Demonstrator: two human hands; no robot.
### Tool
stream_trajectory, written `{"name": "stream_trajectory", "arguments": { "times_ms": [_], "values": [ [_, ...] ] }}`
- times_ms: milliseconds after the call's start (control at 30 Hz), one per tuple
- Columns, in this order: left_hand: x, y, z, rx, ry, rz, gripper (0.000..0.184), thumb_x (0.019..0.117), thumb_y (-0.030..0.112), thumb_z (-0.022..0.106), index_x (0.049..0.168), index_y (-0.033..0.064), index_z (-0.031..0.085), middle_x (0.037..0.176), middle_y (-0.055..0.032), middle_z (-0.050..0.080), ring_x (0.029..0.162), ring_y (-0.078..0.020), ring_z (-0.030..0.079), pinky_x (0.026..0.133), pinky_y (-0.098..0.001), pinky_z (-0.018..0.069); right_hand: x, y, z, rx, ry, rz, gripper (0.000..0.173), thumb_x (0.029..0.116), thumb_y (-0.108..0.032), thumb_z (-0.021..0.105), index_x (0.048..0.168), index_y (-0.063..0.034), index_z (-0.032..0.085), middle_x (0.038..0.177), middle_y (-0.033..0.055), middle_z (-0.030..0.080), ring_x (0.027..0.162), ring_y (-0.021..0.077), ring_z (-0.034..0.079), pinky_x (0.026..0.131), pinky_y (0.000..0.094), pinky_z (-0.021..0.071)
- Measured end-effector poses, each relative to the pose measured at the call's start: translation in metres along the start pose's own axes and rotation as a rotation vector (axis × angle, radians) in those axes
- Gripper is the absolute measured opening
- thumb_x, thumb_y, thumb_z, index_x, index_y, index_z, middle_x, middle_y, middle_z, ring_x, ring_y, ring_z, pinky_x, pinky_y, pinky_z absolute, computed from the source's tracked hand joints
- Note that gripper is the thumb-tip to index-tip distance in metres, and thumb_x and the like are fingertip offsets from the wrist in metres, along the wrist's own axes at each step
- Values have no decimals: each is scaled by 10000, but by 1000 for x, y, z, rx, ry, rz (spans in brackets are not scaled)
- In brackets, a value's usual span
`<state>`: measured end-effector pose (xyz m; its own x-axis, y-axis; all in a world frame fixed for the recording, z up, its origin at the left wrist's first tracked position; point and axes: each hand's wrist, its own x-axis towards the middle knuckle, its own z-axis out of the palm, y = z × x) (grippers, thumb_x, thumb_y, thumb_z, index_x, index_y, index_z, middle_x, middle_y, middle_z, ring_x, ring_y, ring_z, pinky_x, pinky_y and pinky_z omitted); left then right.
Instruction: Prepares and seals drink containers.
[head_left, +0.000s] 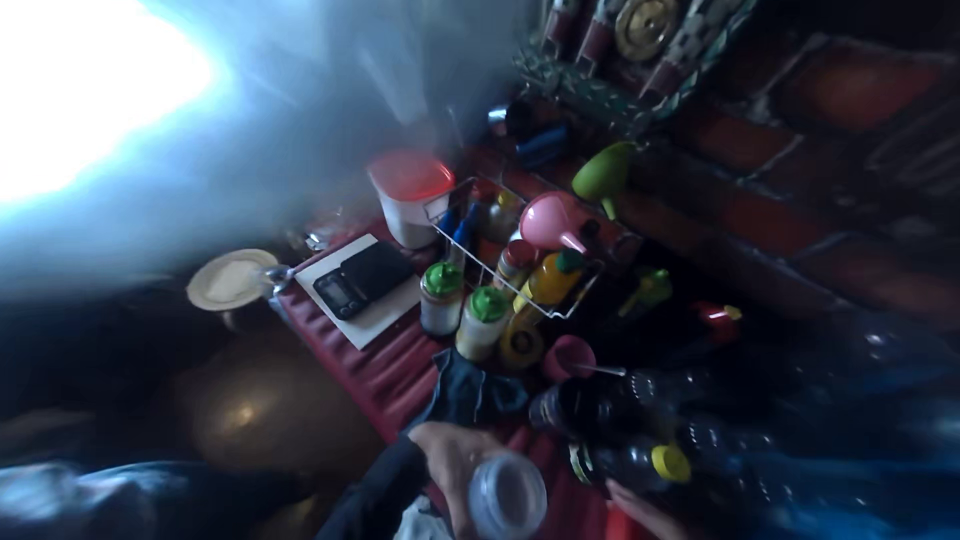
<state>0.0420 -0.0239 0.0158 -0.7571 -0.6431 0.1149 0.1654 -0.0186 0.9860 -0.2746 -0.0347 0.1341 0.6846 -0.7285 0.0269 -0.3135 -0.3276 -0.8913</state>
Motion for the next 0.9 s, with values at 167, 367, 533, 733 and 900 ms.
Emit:
{"name": "stream_trajectory", "arguments": {
  "times_ms": [167, 367, 533, 733, 900],
  "values": [
    [-2, -27, 11, 92, 584, 204, 810, 689, 156, 937, 1376, -6, 540, 1357, -120, 628, 1274, -214, 594, 1117, -404, 492, -41, 110, 89, -265, 146, 393, 715, 835, -334, 848, 1388, 41, 593, 1404, 232, 609, 1314, 313, 598, 1120, 471, 484],
    [20, -76, 38, 84, 1020, 174, 924, 648, 211, 976, 1410, -14, 505, 1383, -122, 614, 1277, -216, 600, 1100, -376, 521, -49, 124, 102, -222, 572, 552, 786, 774, -299, 893, 1358, 85, 532, 1282, 272, 628, 1116, 362, 670, 912, 490, 597],
    [27, -115, 38, 212, 977, 22, 947, 702, 335, 950, 1458, 19, 475, 1443, -125, 559, 1346, -201, 534, 1151, -377, 466, 0, 158, 89, -96, 894, 394, 1158, 667, -433, 920, 1512, 71, 309, 1471, 255, 483, 1343, 279, 524, 1104, 411, 486],
    [5, -101, 43, 389, 986, -161, 1292, 662, 616, 887, 1578, -33, 248, 1622, -238, 313, 1512, -317, 315, 1238, -456, 319, 40, 190, 97, -46, 1117, 342, 1067, 518, -321, 956, 1360, 127, 477, 1215, 218, 679, 1117, 209, 686, 1012, 372, 556],
    [-23, -39, 56, 599, 1108, 132, 599, 942, 410, 726, 1406, 97, 512, 1380, -121, 598, 1300, -226, 577, 1079, -427, 521, -1, 169, 78, -101, 882, 179, 891, 655, -279, 956, 1282, 173, 514, 1184, 218, 690, 1115, 180, 691, 1013, 359, 569]
  ]
}}
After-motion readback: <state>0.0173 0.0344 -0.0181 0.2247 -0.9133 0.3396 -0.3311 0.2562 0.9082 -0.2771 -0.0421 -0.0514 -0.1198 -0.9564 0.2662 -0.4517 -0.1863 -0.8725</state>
